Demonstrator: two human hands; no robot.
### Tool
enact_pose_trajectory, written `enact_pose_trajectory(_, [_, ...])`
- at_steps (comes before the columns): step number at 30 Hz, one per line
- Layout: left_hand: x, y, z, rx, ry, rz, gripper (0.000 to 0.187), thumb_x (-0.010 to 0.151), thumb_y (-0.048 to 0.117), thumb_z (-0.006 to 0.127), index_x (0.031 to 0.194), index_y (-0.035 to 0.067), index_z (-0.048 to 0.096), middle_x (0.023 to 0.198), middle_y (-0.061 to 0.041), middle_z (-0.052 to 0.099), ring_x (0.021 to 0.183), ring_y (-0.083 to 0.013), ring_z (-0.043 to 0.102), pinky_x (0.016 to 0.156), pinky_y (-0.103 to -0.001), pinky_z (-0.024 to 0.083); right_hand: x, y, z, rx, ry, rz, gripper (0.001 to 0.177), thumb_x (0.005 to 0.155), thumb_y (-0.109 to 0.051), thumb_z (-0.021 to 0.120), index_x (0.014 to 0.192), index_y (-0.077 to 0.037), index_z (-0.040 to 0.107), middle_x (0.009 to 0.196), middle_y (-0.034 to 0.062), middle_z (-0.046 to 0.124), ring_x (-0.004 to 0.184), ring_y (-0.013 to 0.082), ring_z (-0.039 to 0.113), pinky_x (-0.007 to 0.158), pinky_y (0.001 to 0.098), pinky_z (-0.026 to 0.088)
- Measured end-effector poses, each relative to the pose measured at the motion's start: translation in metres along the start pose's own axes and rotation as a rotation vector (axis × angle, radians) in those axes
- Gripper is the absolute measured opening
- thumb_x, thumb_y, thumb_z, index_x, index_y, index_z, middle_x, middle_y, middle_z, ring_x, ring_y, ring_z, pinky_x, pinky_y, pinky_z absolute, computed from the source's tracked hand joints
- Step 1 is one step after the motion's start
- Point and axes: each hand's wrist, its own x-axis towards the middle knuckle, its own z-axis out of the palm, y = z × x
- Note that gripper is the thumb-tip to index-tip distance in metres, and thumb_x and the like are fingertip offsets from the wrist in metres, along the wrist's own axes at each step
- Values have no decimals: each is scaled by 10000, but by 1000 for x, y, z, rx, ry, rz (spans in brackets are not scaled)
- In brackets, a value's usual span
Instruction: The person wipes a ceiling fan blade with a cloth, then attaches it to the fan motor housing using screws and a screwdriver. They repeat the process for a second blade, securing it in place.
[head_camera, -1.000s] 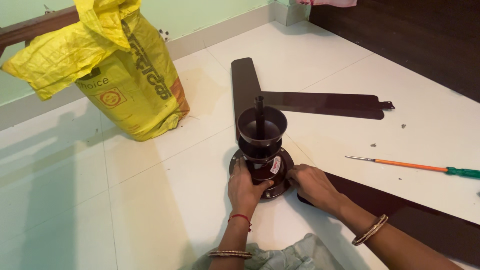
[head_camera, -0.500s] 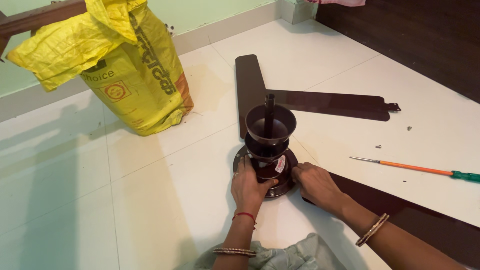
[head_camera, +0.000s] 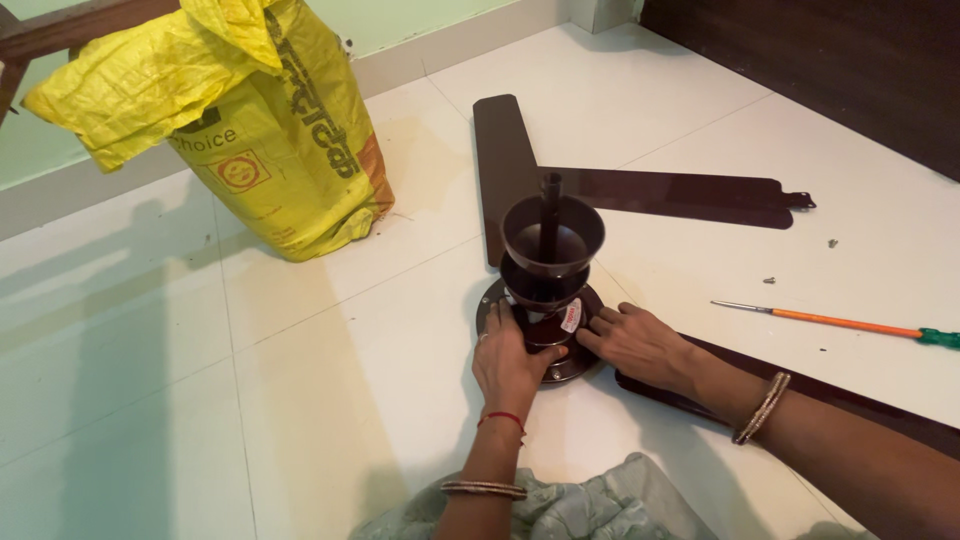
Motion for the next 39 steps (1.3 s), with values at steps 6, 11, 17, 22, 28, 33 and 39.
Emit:
enact_pose_trajectory(6, [-2, 3, 2, 28, 2, -22, 1145, 528, 396, 1004, 1427, -36, 443, 1489, -202, 477, 1292, -338, 548, 1049, -408, 463, 1, -19, -4, 32, -24, 243, 375, 818, -134, 607, 1172, -25, 548, 995, 121, 683, 956, 248, 647, 790, 383, 520])
enact_pose_trajectory(11, [-1, 5, -3, 21, 13, -13, 1138, 522, 386, 1001, 1426, -34, 452, 1483, -205, 489, 1285, -330, 565, 1038, -387, 487, -3, -25, -5, 452, 45, 512, 193, 853, -92, 598, 1036, -32, 588, 1000, 123, 690, 958, 267, 646, 852, 402, 533])
enact_pose_trajectory(17, [0, 6, -5, 20, -24, -24, 1138, 534, 397, 1000, 1428, -41, 446, 1498, -202, 480, 1291, -311, 568, 1032, -365, 500, -16, 4, 0, 356, 172, 181, 210, 814, -14, 620, 1019, -42, 660, 1006, 104, 694, 974, 262, 649, 862, 397, 540])
enact_pose_trajectory(22, [1, 8, -8, 39, -47, -48, 1157, 522, 378, 1006, 1438, -32, 430, 1503, -197, 464, 1286, -310, 565, 1030, -368, 498, -11, 8, -1, 383, 122, 111, 284, 782, -4, 642, 1062, -40, 672, 984, 87, 689, 987, 259, 648, 883, 378, 540])
enact_pose_trajectory(28, [-2, 8, -10, 17, -2, -8, 1125, 516, 373, 1009, 1407, -44, 462, 1478, -205, 494, 1279, -327, 569, 1015, -381, 504, -8, 2, 2, 432, 174, 126, 222, 753, 28, 626, 958, -39, 676, 971, 94, 681, 972, 266, 649, 865, 383, 541])
enact_pose_trajectory(33, [-7, 9, -9, 10, 13, -16, 1109, 522, 369, 998, 1407, -39, 469, 1458, -199, 520, 1262, -326, 587, 1008, -378, 514, -11, -13, 12, 495, 205, 300, 114, 814, -13, 635, 923, -42, 653, 946, 104, 681, 929, 266, 647, 864, 396, 508])
enact_pose_trajectory(39, [-8, 11, -8, 30, 37, -5, 1112, 515, 369, 1006, 1390, -56, 468, 1474, -217, 488, 1272, -331, 569, 1006, -383, 505, -10, -36, 7, 650, 279, 608, 236, 752, 40, 628, 974, -31, 663, 974, 121, 702, 997, 302, 649, 890, 416, 506])
